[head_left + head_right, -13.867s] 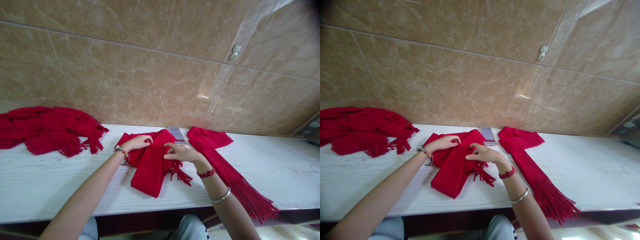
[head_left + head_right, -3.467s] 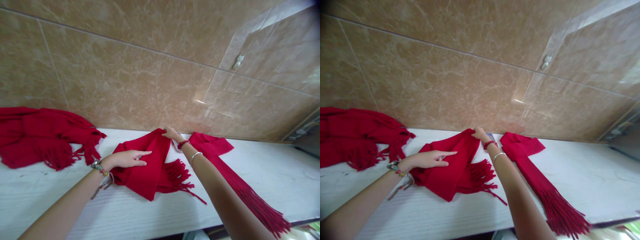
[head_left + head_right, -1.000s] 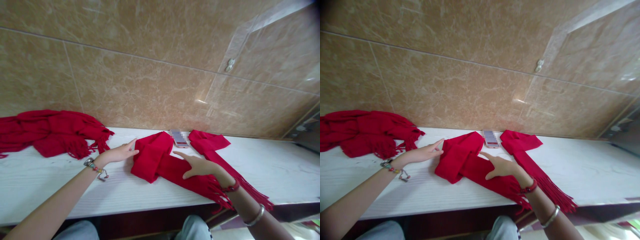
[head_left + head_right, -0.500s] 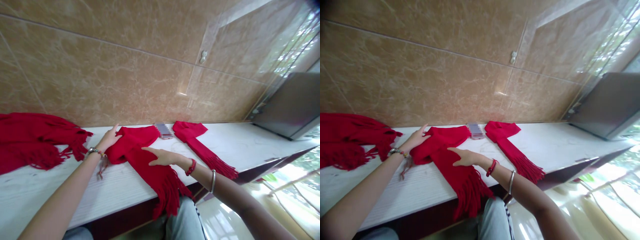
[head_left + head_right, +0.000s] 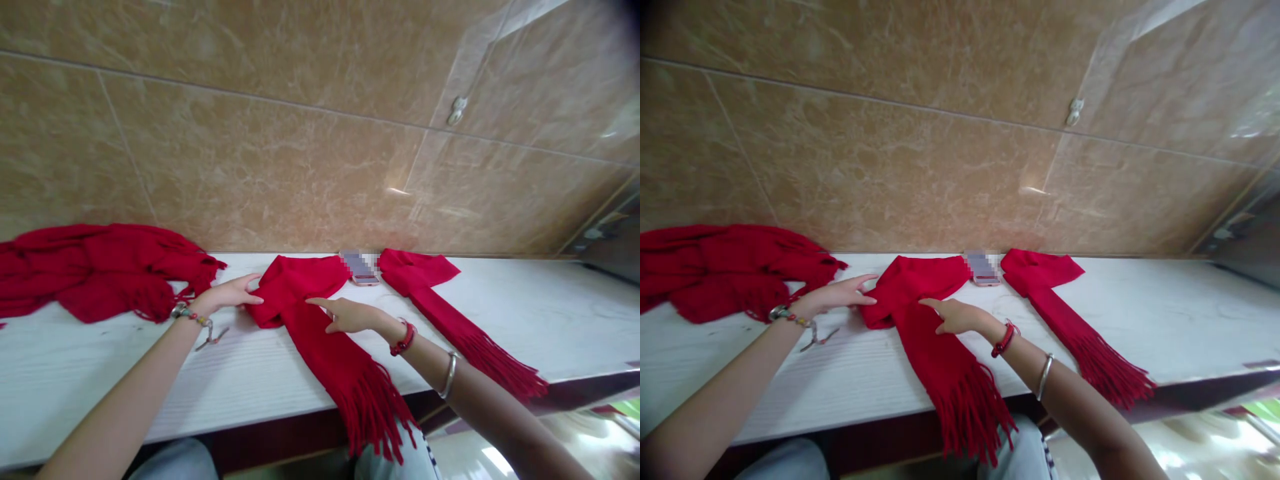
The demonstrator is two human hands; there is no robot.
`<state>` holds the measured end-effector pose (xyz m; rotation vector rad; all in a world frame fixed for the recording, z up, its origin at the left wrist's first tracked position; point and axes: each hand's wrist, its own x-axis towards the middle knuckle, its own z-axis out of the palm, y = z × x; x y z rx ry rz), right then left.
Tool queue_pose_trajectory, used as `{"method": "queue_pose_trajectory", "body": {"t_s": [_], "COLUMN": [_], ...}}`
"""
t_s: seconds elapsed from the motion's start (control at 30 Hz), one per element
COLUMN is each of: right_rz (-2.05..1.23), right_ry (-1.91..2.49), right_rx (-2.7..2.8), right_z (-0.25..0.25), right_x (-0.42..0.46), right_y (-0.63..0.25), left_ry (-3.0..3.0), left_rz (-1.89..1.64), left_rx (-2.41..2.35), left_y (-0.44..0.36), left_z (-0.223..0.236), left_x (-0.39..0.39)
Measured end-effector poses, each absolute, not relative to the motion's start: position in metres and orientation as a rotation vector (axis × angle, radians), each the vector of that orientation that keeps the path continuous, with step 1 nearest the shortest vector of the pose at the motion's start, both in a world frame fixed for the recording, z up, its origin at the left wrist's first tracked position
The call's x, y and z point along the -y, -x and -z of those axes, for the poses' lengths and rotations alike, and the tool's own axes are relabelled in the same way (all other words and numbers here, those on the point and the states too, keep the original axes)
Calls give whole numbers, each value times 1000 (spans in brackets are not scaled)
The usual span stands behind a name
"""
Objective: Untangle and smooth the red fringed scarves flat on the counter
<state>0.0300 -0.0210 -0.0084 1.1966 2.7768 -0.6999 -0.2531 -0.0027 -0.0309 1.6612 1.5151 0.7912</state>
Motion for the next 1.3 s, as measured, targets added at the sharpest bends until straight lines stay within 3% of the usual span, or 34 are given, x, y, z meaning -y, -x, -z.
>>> {"method": "queue_pose_trajectory", "body": {"t_s": [0.17, 0.3, 0.37, 0.47, 0.57, 1.03, 1.3], "right_rz": [1083, 1368, 1132, 400, 117, 168, 203], "right_ry": [-1254, -1328, -1555, -1996, -2163, -2271, -2227], "right_rx": [-2698, -2575, -2680, -2821, -2735, -2785, -2937], "right_z": [20, 15, 11, 10, 18, 39, 42], "right_x": [36, 27, 10, -26, -60, -126, -130], "right_y": [-21, -31, -38, -45, -42, -31, -28], "left_ry": [-1766, -1677, -1564, -1474, -1423, -1171, -1329], "left_rz": [-798, -874, -961, -1001, -1020, -1134, -894], "left_rx": [-1325, -1465, -1576, -1618, -1604, -1497, -1760], "left_y": [235, 232, 233, 232, 229, 251, 277], "left_z": [36, 37, 37, 39, 40, 42, 40], "left_x": [-2, -6, -5, -2, -2, -13, -9]}}
